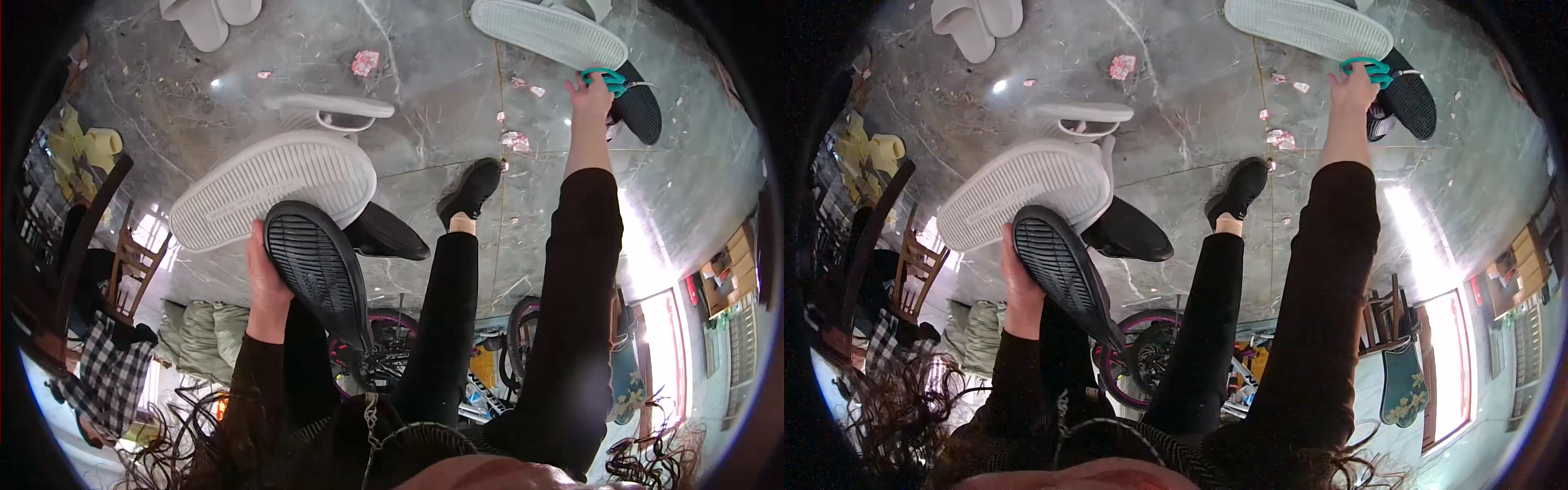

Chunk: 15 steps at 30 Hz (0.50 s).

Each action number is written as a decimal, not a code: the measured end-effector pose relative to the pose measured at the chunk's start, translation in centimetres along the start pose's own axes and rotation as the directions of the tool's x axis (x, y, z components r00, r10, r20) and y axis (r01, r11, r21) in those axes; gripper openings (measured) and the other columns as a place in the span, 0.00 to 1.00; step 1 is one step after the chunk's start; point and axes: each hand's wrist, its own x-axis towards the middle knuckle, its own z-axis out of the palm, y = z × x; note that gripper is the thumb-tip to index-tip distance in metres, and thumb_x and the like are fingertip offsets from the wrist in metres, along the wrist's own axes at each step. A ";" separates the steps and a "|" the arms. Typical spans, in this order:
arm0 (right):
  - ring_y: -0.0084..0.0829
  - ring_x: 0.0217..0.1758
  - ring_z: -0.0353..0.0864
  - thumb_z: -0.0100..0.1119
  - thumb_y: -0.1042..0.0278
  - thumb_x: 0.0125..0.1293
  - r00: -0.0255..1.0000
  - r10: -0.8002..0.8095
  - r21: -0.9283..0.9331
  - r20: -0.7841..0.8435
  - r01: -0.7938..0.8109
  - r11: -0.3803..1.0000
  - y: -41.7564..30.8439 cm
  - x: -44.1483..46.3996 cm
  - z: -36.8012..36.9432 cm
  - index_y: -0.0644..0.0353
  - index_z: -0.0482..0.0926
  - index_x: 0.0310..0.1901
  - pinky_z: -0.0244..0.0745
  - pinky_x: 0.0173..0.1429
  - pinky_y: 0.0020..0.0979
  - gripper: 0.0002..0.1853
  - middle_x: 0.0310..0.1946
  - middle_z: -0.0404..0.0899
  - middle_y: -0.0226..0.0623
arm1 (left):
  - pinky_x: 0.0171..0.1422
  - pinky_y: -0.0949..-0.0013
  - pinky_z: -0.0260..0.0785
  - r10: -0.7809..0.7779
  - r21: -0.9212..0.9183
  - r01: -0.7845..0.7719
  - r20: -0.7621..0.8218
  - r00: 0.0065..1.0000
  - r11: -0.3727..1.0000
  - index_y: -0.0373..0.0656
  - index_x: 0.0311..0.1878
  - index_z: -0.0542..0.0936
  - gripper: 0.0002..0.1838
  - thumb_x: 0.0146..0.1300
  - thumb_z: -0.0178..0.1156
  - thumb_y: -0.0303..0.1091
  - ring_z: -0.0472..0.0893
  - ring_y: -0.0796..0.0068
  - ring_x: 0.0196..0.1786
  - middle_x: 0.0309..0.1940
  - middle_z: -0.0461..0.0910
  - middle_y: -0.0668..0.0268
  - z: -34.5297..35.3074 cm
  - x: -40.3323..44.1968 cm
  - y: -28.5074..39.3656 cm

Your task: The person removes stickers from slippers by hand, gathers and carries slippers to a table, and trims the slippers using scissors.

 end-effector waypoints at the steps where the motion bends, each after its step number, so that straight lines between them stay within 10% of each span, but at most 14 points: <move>1: 0.40 0.45 0.70 0.55 0.72 0.54 0.997 0.072 0.151 -0.033 -0.066 0.986 -2.5 -2.1 1.9 0.53 0.66 0.47 0.63 0.51 0.57 0.18 0.43 0.69 0.37 | 0.46 0.68 0.72 0.014 0.006 -0.014 0.024 1.000 1.000 0.35 0.48 0.73 0.24 0.67 0.41 0.49 0.78 0.70 0.41 0.41 0.78 0.60 -0.2 -0.4 0.2; 4: 0.40 0.44 0.71 0.53 0.75 0.54 0.977 0.210 0.458 -0.050 -0.164 0.874 -7.7 -5.3 5.8 0.54 0.65 0.47 0.65 0.51 0.56 0.18 0.41 0.69 0.38 | 0.47 0.68 0.72 0.059 0.004 -0.059 0.029 0.998 0.998 0.37 0.49 0.72 0.25 0.66 0.41 0.51 0.78 0.70 0.42 0.42 0.77 0.61 -1.2 -1.0 1.1; 8: 0.38 0.43 0.72 0.50 0.79 0.53 0.971 0.228 0.437 0.071 -0.236 0.868 -10.2 -4.8 8.0 0.53 0.65 0.46 0.69 0.46 0.53 0.18 0.39 0.70 0.37 | 0.47 0.68 0.72 0.071 -0.053 -0.072 -0.014 0.997 0.996 0.38 0.49 0.72 0.24 0.66 0.42 0.51 0.78 0.69 0.41 0.42 0.78 0.61 -2.2 -2.1 1.7; 15: 0.39 0.41 0.73 0.54 0.78 0.53 0.963 0.104 0.234 -0.247 -0.044 0.971 -12.8 -8.9 13.8 0.58 0.68 0.45 0.67 0.47 0.51 0.16 0.39 0.70 0.39 | 0.48 0.68 0.71 0.057 -0.217 -0.065 -0.039 0.998 0.974 0.37 0.49 0.72 0.23 0.67 0.41 0.49 0.78 0.70 0.42 0.41 0.77 0.61 -4.6 -2.2 2.6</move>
